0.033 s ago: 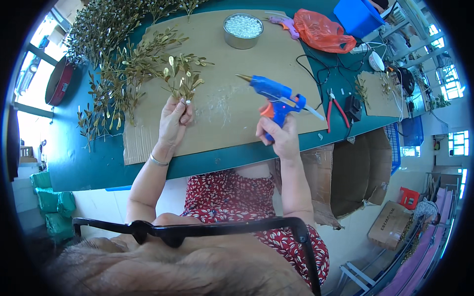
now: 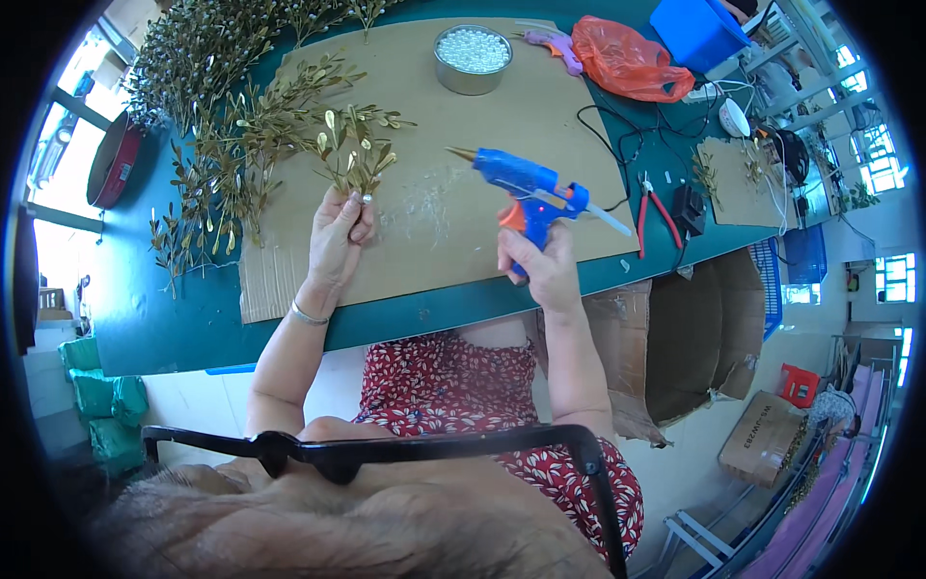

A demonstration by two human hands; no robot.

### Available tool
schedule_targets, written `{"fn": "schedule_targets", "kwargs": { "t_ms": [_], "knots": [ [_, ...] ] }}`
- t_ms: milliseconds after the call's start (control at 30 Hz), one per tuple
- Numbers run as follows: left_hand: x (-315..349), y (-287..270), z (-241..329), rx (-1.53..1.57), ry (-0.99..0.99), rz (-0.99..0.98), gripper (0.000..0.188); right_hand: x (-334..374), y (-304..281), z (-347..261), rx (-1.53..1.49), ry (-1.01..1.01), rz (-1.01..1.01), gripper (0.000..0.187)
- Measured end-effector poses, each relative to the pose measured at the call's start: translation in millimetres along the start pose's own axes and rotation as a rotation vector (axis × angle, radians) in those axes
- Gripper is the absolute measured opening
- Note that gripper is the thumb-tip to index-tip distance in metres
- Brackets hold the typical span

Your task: The person applies hot glue to artificial leaf branches with a glue gun and attaches pearl beads onto the branches by hand.

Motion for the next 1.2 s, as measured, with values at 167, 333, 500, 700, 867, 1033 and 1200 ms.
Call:
{"fn": "schedule_targets", "kwargs": {
  "t_ms": [167, 333, 500, 700, 867, 1033, 1200],
  "knots": [
    [0.2, 2.6, 3.7, -0.094, 0.012, 0.051, 0.022, -0.7, 22.9, -2.6, 0.046, 0.086, -0.122, 0.032],
    [0.1, 2.6, 4.1, -0.116, 0.020, 0.052, 0.025, -7.9, 27.3, 2.5, 0.102, 0.081, -0.081, 0.033],
    [-0.6, 2.0, 2.4, -0.124, -0.001, 0.044, 0.027, -9.0, 22.6, 1.6, 0.108, 0.121, -0.102, 0.037],
    [0.0, 1.7, 3.9, -0.142, 0.005, 0.034, 0.028, -10.8, 21.7, 2.9, 0.102, 0.137, -0.090, 0.036],
    [-0.1, 3.7, 3.8, -0.144, 0.005, 0.049, 0.027, -9.4, 17.1, 6.6, 0.101, 0.147, -0.089, 0.037],
    [-0.4, 2.7, 3.8, -0.142, 0.004, 0.048, 0.027, -11.6, 17.5, 6.6, 0.111, 0.149, -0.069, 0.038],
    [-0.7, 3.1, 3.1, -0.155, 0.000, 0.046, 0.027, -11.8, 18.3, 3.9, 0.096, 0.135, -0.075, 0.038]
  ]
}}
Point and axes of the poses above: each hand's wrist, its own x-axis away from the middle knuckle, its own y-axis out of the palm, z = x × y, the point moved 3 cm from there along -x, towards the middle knuckle, and after that the axes turned 10 degrees about y, right-handed, at the moved point
